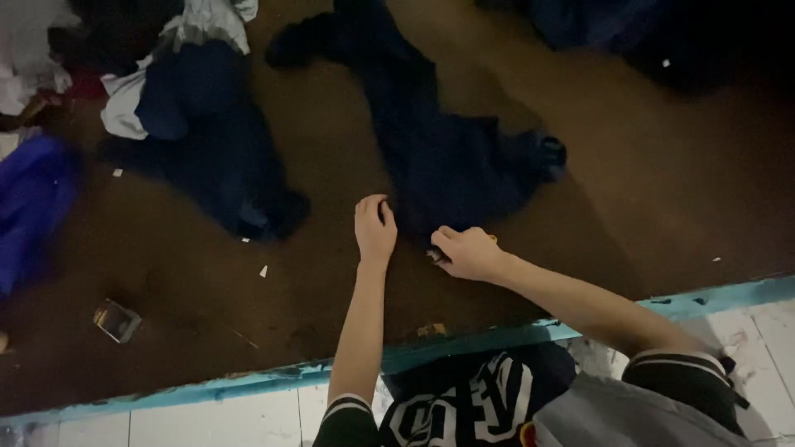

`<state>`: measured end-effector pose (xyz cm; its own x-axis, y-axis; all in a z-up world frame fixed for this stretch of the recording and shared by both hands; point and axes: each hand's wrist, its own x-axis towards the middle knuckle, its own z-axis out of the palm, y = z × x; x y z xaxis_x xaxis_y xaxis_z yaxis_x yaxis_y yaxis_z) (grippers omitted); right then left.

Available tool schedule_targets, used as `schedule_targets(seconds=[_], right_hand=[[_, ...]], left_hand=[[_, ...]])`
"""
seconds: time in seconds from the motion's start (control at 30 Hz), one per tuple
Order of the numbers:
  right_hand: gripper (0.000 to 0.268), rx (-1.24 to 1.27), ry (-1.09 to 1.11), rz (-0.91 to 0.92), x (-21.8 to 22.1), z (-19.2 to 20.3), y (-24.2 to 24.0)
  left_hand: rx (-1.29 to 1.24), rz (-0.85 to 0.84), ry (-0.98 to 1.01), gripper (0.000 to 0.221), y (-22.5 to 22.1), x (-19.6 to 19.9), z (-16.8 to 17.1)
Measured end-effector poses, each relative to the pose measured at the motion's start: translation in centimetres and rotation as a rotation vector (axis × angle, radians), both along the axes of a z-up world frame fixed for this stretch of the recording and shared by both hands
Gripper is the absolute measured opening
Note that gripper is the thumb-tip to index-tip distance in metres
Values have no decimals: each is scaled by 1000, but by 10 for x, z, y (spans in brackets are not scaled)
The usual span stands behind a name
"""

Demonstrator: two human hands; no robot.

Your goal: Trimming loose threads from a dark blue garment using small snips as part of a quality control process.

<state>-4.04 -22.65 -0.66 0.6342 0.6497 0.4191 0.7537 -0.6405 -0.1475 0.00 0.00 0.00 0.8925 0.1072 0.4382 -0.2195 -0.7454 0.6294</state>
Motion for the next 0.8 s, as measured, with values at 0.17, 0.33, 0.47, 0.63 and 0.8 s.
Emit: schedule_targets(seconds=[0.17,0.33,0.47,0.63,0.8], right_hand=[[24,-16,113,-3,-1,-1,-2],[23,-50,85,-23,-1,8,-2],[25,-15,379,-11,-3,84,0],[32,169,317,-146,101,167,16],[42,217,443,-578,251,48,11]], left_hand=[[19,-8,16,16,-3,-5,9],[6,-3,22,16,-4,-3,15],[18,5,-23,13,-1,0,-5],[77,-19,-57,13,2,5,-7],[55,12,-20,14,-1,2,-4]])
